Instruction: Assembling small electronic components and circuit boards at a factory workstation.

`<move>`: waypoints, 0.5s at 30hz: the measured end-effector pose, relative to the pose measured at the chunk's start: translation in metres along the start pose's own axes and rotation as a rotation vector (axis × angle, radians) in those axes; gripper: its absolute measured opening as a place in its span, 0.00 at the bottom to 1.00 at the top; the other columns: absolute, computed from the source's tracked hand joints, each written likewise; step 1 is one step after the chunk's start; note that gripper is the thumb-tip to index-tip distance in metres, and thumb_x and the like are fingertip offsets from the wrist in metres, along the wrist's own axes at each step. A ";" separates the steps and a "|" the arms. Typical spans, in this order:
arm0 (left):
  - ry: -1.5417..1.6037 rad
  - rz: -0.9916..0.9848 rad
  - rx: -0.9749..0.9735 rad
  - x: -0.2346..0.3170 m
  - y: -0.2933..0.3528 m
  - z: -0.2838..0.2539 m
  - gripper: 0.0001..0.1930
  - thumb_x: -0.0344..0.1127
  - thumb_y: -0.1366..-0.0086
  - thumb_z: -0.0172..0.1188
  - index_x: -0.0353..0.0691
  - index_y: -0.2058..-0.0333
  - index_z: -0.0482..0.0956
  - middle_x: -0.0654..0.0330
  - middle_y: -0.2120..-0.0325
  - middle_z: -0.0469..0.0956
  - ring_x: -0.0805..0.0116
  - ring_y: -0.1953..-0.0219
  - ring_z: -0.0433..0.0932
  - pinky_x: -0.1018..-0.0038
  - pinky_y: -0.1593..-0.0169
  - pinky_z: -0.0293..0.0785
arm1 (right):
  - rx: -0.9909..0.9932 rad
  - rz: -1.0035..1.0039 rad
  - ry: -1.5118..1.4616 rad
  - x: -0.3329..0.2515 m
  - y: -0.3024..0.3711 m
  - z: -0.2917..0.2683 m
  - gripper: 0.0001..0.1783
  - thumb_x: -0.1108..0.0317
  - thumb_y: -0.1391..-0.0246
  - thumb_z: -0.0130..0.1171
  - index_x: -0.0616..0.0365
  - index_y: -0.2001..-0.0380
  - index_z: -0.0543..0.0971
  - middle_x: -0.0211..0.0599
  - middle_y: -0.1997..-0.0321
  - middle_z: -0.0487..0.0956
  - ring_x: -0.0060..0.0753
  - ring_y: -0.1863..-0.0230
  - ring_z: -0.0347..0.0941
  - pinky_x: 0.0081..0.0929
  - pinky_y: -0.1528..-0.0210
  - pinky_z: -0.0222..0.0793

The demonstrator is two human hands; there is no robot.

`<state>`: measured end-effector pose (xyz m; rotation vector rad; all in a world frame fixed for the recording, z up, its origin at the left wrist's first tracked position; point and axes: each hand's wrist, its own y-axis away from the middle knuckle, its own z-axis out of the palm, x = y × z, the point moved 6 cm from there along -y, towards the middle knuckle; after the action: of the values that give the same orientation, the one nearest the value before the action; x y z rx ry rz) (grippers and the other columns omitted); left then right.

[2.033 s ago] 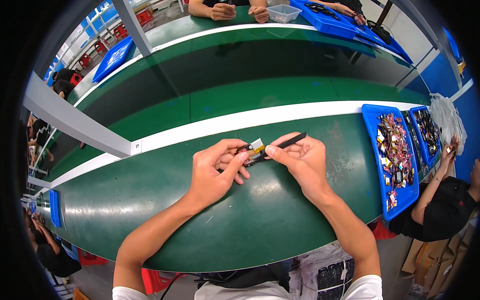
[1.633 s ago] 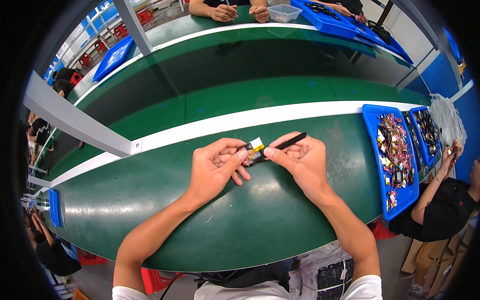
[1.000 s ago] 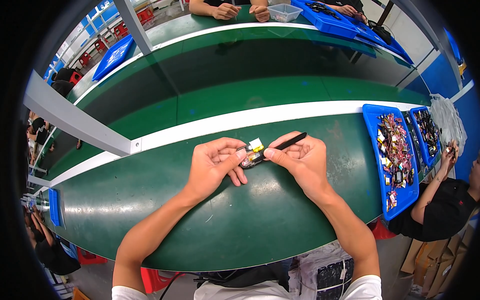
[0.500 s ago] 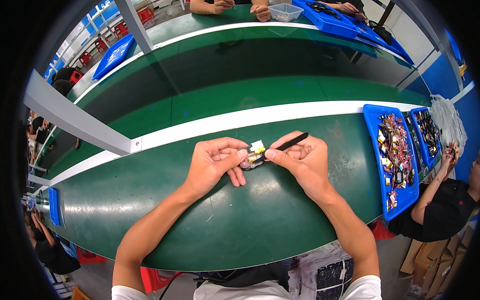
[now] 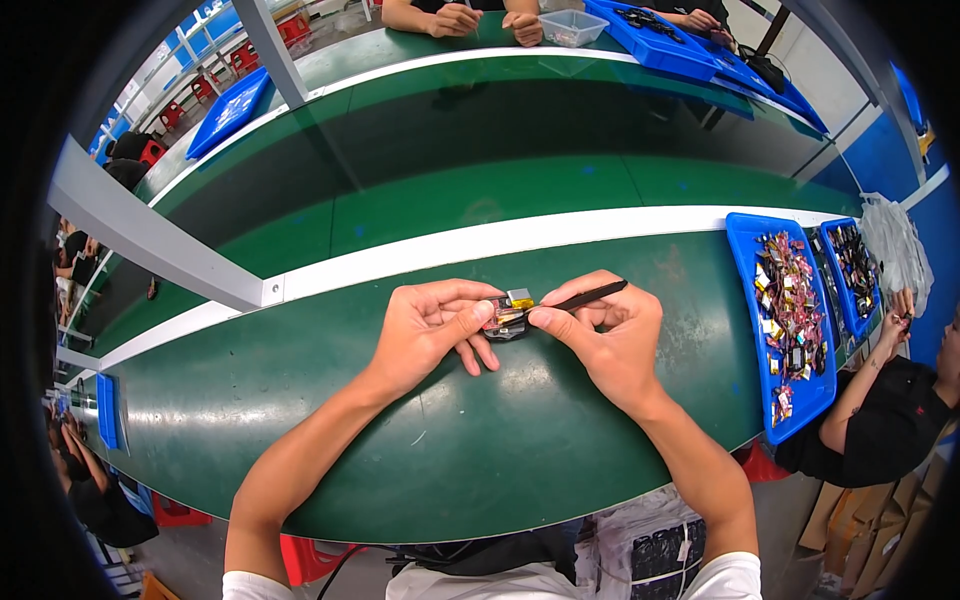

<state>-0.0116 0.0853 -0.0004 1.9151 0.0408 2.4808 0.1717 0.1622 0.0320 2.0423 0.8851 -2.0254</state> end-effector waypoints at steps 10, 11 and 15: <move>0.006 0.002 0.018 0.001 0.001 -0.002 0.16 0.31 0.27 0.59 0.22 0.49 0.78 0.45 0.63 0.84 0.60 0.73 0.87 0.74 0.76 0.83 | 0.043 -0.103 0.113 -0.010 0.007 0.004 0.07 0.80 0.52 0.75 0.63 0.69 0.86 0.32 0.69 0.86 0.05 0.83 0.61 0.11 0.81 0.51; 0.014 0.011 0.026 0.001 0.001 -0.002 0.16 0.30 0.27 0.59 0.22 0.49 0.77 0.45 0.63 0.84 0.60 0.73 0.87 0.74 0.76 0.83 | 0.054 -0.144 0.138 -0.012 0.008 0.004 0.07 0.79 0.53 0.75 0.63 0.70 0.86 0.32 0.70 0.86 0.06 0.84 0.61 0.12 0.81 0.51; 0.021 0.024 0.040 0.003 0.001 -0.002 0.15 0.30 0.27 0.58 0.22 0.48 0.77 0.44 0.63 0.84 0.59 0.71 0.87 0.74 0.75 0.83 | 0.071 -0.211 0.181 -0.016 0.010 0.005 0.06 0.79 0.54 0.76 0.63 0.71 0.87 0.32 0.70 0.87 0.06 0.85 0.61 0.12 0.82 0.50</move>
<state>-0.0139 0.0847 0.0021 1.9164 0.0691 2.5342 0.1733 0.1463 0.0433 2.2876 1.1206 -2.0236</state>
